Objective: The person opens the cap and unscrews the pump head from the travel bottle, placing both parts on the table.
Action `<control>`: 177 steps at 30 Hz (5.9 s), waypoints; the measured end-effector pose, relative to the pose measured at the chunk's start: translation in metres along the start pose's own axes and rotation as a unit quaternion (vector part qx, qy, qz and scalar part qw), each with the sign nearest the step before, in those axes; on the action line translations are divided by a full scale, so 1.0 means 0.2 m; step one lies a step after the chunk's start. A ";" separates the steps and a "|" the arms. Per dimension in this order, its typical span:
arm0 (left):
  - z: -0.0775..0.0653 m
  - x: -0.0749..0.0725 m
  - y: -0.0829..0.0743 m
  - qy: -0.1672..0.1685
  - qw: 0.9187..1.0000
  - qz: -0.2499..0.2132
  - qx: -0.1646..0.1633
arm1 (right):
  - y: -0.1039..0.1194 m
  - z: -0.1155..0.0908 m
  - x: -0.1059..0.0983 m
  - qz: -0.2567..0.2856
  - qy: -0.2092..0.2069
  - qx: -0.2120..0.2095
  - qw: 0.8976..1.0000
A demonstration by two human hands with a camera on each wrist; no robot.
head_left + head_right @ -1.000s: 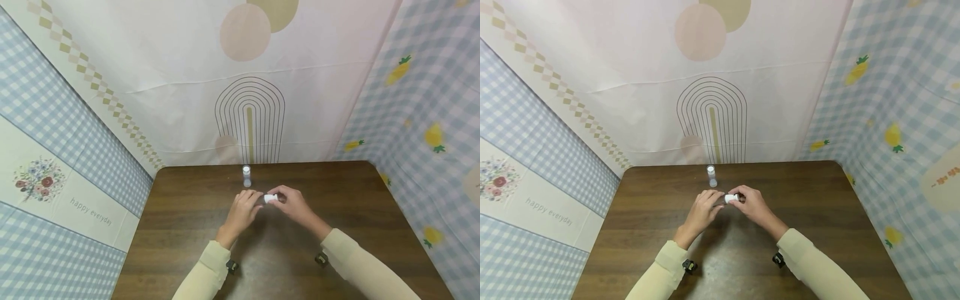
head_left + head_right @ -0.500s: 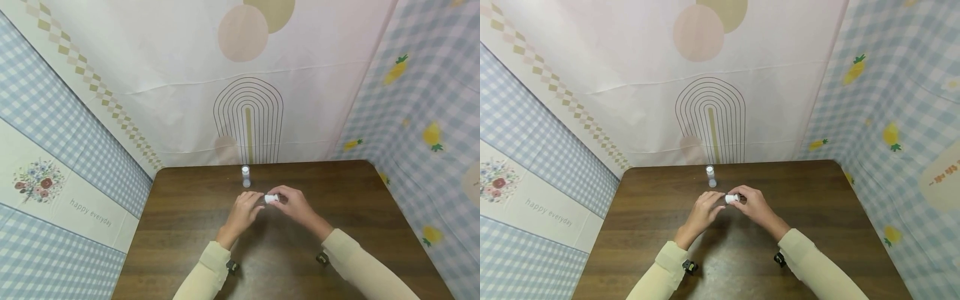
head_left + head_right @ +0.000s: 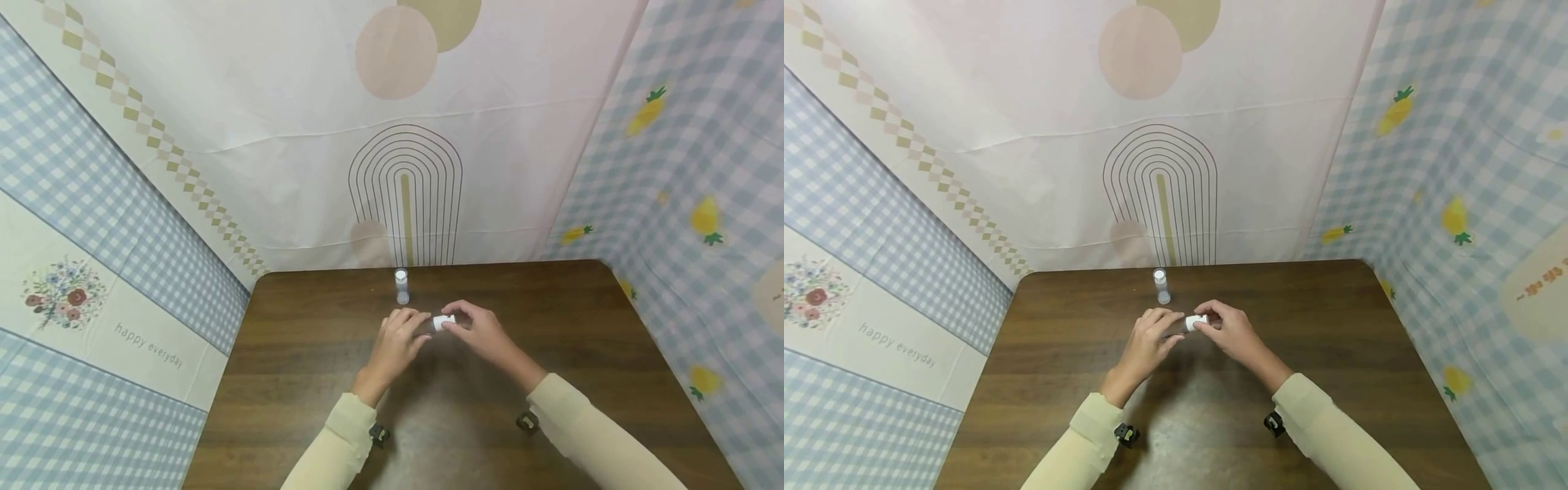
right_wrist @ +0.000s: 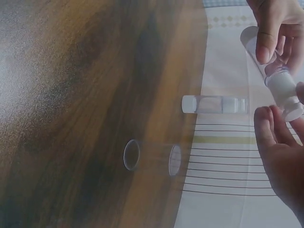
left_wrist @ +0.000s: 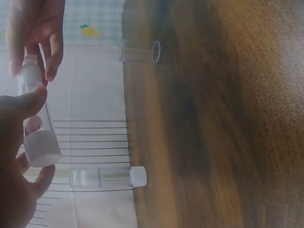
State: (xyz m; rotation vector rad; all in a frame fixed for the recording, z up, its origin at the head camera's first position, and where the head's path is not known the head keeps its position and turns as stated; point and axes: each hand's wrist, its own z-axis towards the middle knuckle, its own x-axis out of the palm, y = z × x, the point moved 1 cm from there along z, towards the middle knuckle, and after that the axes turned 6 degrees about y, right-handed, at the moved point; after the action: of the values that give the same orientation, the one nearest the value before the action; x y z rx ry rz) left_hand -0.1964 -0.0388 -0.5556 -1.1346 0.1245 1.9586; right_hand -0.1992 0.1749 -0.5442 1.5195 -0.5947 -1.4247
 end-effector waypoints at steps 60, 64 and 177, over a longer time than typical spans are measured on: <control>-0.02 0.01 -0.01 0.016 1.000 0.021 -0.009 | 0.01 -0.02 0.02 0.047 0.039 -0.004 0.998; -0.02 0.01 -0.01 0.015 1.000 0.022 -0.008 | 0.01 -0.03 0.03 0.062 0.044 0.000 0.997; -0.02 0.03 -0.04 0.040 0.999 0.018 -0.007 | 0.00 -0.06 0.00 0.065 0.007 0.016 0.998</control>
State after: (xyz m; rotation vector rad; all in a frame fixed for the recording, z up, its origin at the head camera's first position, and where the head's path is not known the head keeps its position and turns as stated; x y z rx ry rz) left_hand -0.1884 -0.0318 -0.5602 -1.2283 0.1751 1.9485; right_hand -0.1884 0.1792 -0.5450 1.4876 -0.6979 -1.3091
